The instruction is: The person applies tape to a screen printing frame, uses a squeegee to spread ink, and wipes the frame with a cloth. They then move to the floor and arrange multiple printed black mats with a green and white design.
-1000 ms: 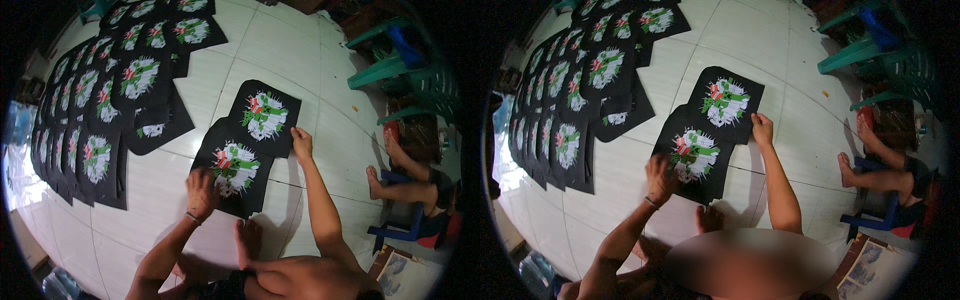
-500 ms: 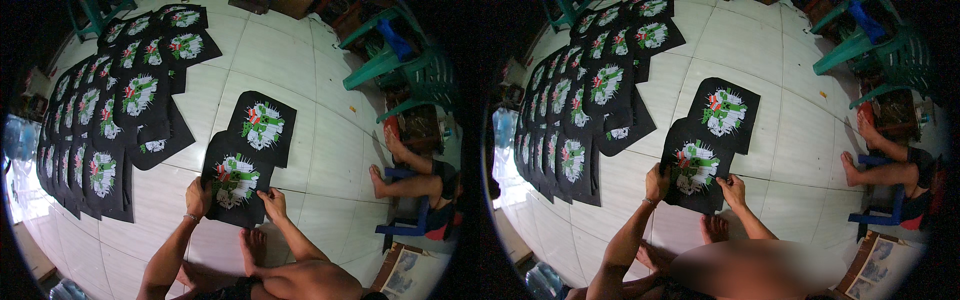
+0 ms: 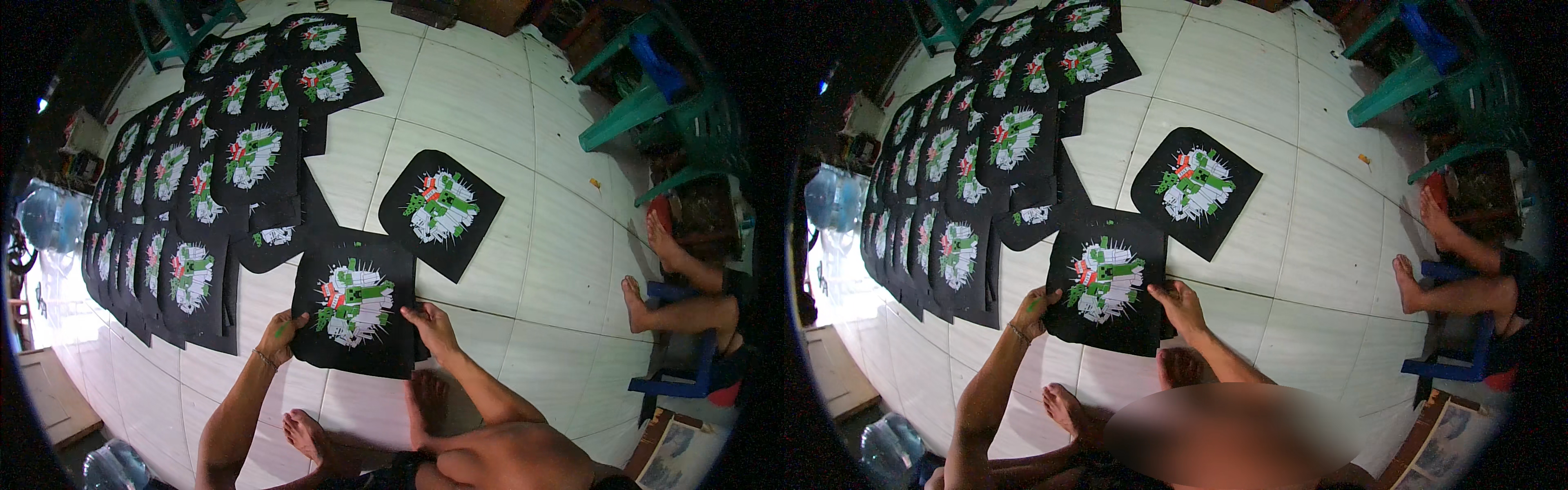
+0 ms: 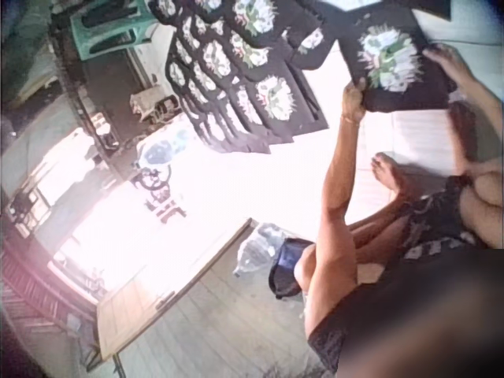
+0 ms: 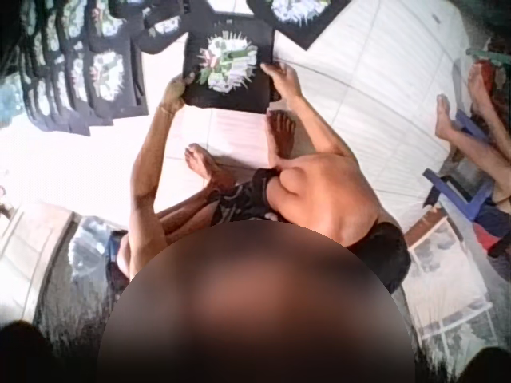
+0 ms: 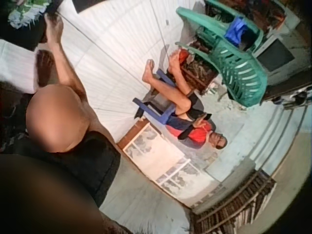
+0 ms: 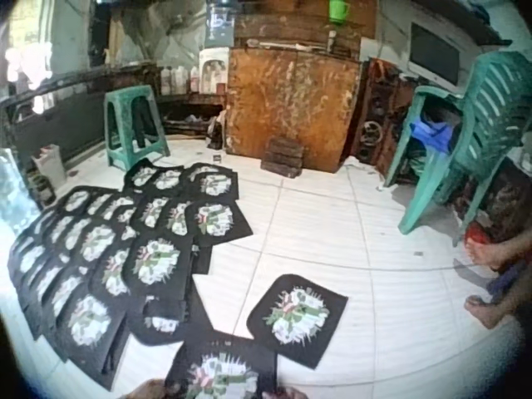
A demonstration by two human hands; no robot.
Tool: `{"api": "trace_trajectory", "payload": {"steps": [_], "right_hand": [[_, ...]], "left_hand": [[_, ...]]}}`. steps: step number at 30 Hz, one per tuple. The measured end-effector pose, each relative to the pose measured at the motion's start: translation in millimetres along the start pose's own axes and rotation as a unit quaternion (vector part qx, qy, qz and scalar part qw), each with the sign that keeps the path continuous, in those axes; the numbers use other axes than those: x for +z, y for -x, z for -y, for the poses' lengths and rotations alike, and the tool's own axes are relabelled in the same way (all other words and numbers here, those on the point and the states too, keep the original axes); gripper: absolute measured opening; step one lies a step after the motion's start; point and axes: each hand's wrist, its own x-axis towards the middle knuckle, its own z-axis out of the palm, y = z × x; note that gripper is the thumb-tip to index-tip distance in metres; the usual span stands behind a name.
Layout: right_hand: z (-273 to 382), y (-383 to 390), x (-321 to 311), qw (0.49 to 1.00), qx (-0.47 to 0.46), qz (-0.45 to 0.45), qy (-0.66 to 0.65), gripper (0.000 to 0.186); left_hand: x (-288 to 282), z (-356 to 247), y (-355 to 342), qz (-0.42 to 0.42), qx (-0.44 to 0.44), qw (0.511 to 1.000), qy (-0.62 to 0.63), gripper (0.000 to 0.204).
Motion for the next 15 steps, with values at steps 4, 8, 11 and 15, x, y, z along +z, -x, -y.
{"api": "trace_trajectory", "payload": {"steps": [4, 8, 11, 15], "right_hand": [[6.9, -7.1, -6.2, 0.958, 0.158, 0.144, -0.191, 0.038], [-4.9, -2.4, -8.1, 0.984, 0.055, 0.127, -0.110, 0.036], [-17.0, 6.1, -5.4, 0.995, 0.076, 0.070, 0.013, 0.035], [-22.2, 18.4, 0.0, 0.990, 0.069, 0.075, -0.102, 0.035]], "left_hand": [[2.2, 2.8, -2.9, -0.007, 0.076, 0.985, -0.152, 0.021], [1.5, -30.2, -18.6, -0.228, 0.289, 0.667, -0.648, 0.031], [5.2, -70.3, -49.9, -0.246, 0.433, 0.584, -0.640, 0.050], [12.4, -88.0, -87.8, -0.231, 0.361, 0.526, -0.735, 0.062]]}}
